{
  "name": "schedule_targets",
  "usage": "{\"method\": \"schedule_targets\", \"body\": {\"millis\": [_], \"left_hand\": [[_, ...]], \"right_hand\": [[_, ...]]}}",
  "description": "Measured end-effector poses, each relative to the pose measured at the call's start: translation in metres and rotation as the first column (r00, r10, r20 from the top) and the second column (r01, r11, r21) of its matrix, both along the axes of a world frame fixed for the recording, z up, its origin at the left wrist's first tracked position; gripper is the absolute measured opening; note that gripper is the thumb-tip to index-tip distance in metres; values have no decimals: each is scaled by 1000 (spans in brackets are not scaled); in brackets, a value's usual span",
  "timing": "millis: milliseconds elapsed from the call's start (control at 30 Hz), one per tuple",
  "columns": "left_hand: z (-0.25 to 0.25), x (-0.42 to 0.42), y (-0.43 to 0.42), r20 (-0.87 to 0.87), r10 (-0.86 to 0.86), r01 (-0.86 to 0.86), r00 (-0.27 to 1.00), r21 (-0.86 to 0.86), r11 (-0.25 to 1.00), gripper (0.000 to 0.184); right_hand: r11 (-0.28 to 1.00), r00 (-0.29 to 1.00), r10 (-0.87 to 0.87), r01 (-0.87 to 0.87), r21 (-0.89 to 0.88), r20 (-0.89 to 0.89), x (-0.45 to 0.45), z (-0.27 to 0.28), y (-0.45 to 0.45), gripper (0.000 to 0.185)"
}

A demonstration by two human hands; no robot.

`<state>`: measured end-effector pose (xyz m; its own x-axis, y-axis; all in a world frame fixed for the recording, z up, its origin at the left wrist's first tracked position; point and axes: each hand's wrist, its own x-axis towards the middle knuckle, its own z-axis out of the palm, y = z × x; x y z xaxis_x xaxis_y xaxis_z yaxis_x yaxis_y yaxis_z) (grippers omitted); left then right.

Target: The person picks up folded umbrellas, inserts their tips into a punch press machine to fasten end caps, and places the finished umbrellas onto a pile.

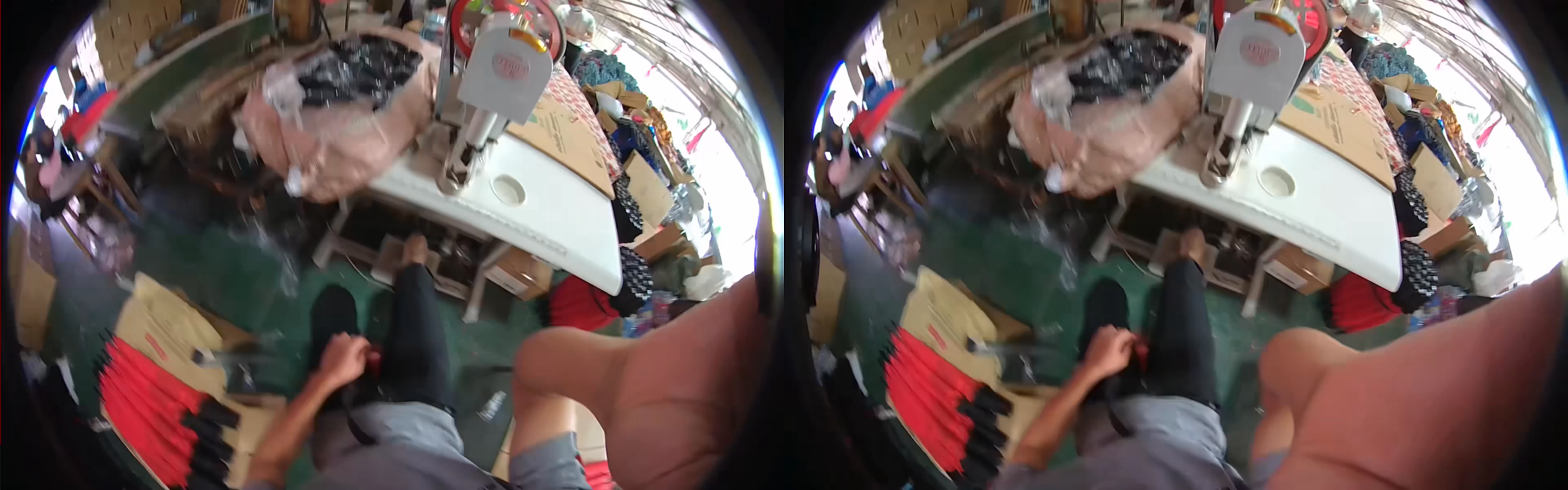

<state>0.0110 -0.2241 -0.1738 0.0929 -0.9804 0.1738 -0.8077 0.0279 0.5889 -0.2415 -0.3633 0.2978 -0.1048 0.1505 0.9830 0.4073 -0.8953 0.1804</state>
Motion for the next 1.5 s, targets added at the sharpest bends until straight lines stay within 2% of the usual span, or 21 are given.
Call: {"method": "schedule_targets", "body": {"millis": [33, 100, 167, 267, 400, 500, 633, 700, 833, 867, 933, 1200, 1300, 1400, 1500], "left_hand": [[2, 17, 2, 16, 10, -9, 1000, -6, 1000, 10], [-1, -8, 8, -55, 2, -2, 998, 9, 1000, 9], [-5, -10, 11, 31, 43, -42, 999, -27, 999, 9], [0, -6, 24, 30, 41, -41, 999, 7, 999, 9], [-6, -9, 11, -87, 41, -46, 995, -57, 997, 10], [-6, -7, 11, -74, 26, -31, 997, -64, 997, 10], [-6, -6, 9, -47, 18, -17, 999, 8, 1000, 10], [-5, -6, -15, -48, -2, 0, 999, -39, 999, 10], [0, -8, 11, -24, 70, -71, 997, -31, 997, 9], [-1, -8, 15, -8, 63, -63, 998, 0, 998, 9], [-5, -6, 10, -97, 42, -47, 994, -48, 998, 10], [-6, -6, 9, -48, 34, -33, 998, 24, 999, 12], [-6, -1, -3, -39, 43, -43, 998, -3, 999, 11], [-5, -8, 10, 5, 55, -55, 998, 2, 998, 9], [-3, -8, 17, -46, 47, -48, 998, -19, 999, 10]], "right_hand": [[1000, 1000, 4, -4, -5, 17, -2, -2, 0, 36], [1000, 1000, -8, 8, -9, -8, 0, -3, 3, 35], [1000, 1000, -10, 10, 18, -13, 7, -7, 2, 35], [999, 1000, 13, -12, 51, -16, 15, -7, 0, 34], [1000, 1000, 8, -7, 23, -21, 14, -2, 3, 33], [1000, 999, 0, 1, 19, -40, 11, 4, 0, 32], [999, 998, -8, 6, -32, -56, 4, 12, -1, 31], [999, 998, -9, 6, -43, -69, 4, 9, 3, 31], [1000, 998, -9, 10, 14, -68, 14, -1, 3, 30], [1000, 998, -9, 11, 25, -58, 17, -3, 4, 29], [999, 999, -9, 10, 31, -50, 19, -4, 6, 29], [1000, 999, -2, 3, 12, -42, 9, -6, 2, 27], [1000, 999, 17, -17, -8, -31, 7, -11, 3, 26], [999, 998, 19, -17, 36, -56, 14, -19, 3, 26], [997, 999, 22, -18, 81, -50, 23, -24, 5, 25]]}}
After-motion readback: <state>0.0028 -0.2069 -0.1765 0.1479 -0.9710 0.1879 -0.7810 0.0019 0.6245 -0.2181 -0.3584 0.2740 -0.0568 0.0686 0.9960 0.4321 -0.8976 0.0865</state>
